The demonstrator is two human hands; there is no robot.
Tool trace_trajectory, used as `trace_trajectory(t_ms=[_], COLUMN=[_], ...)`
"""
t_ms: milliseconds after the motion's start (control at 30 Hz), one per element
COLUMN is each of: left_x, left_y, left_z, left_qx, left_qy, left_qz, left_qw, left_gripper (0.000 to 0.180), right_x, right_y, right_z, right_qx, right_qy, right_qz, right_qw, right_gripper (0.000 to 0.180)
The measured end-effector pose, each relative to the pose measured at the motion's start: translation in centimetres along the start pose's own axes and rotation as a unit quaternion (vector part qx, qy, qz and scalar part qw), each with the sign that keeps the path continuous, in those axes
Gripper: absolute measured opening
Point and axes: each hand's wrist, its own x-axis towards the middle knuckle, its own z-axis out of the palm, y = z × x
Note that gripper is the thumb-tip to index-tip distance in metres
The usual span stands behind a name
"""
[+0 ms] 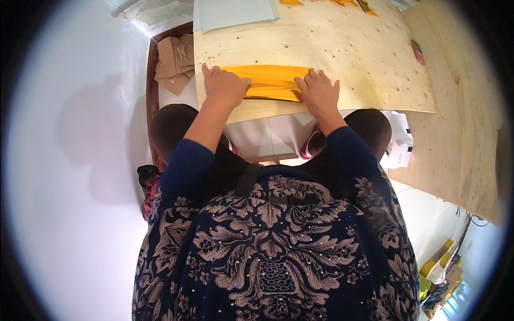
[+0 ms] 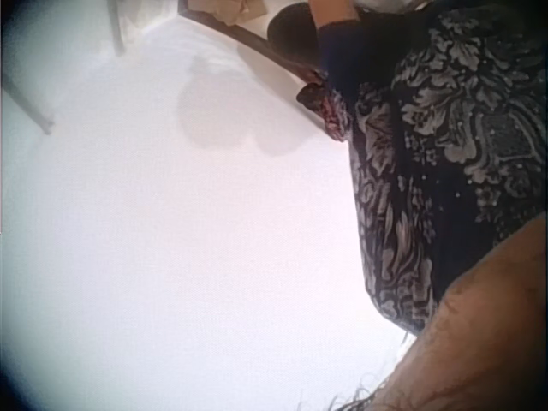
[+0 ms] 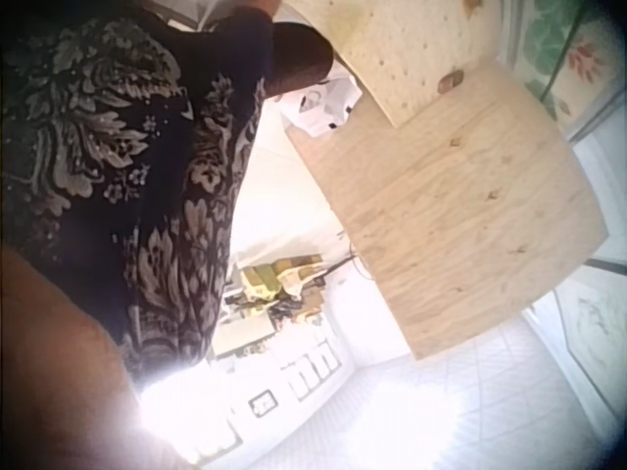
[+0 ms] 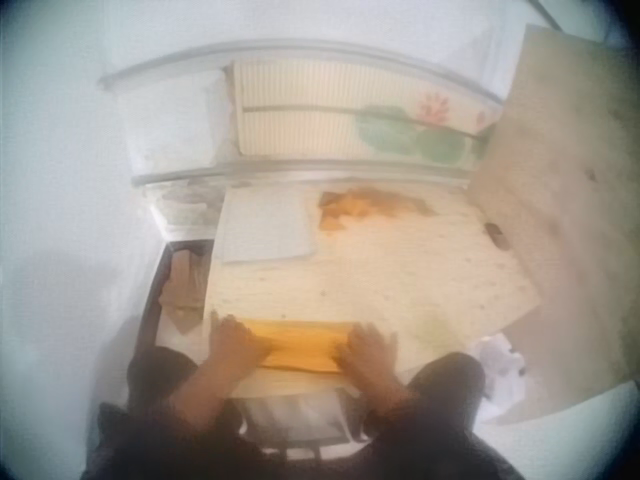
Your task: The person folds a single sheet of yellow paper on a wooden table. They repeatedly fold the paper in half, smooth the creases, and then fold it again into smaller sections, pressing each fold flat.
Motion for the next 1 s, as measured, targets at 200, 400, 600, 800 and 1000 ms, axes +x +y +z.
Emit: trace_trajectory(t_ms=[200, 400, 600, 800, 1000], left_x=[0.1, -0.2, -0.3, -0.9, -0.1], left_y=[3.1, 1.4, 0.3, -0.5, -1.2], left_z=[2.3, 7.5, 8.3, 7.7, 9.9], left_qx=[-0.006, -0.146, -0.124, -0.088, -0.113], left_qy=[0.097, 0.203, 0.225, 0.245, 0.322], left_qz=[-0.117, -0.094, -0.066, -0.052, -0.028], left_qw=[0.988, 0.964, 0.964, 0.964, 0.940], left_gripper=[0.083, 0.092, 0.092, 0.090, 0.086], right_x=[-0.3, -1.9, -2.3, -2.4, -2.4], right_y=[-4.5, -3.2, -0.7, -0.6, -0.5], right_z=[0.6, 3.3, 3.2, 3.0, 2.8], right_qx=[0.034, 0.072, 0.046, 0.030, 0.028], right_qy=[0.079, 0.139, 0.132, 0.152, 0.125], right_qz=[0.131, 0.084, 0.022, 0.002, 0.006], right_qw=[0.988, 0.984, 0.990, 0.988, 0.992], right_gripper=[0.075, 0.083, 0.075, 0.075, 0.075])
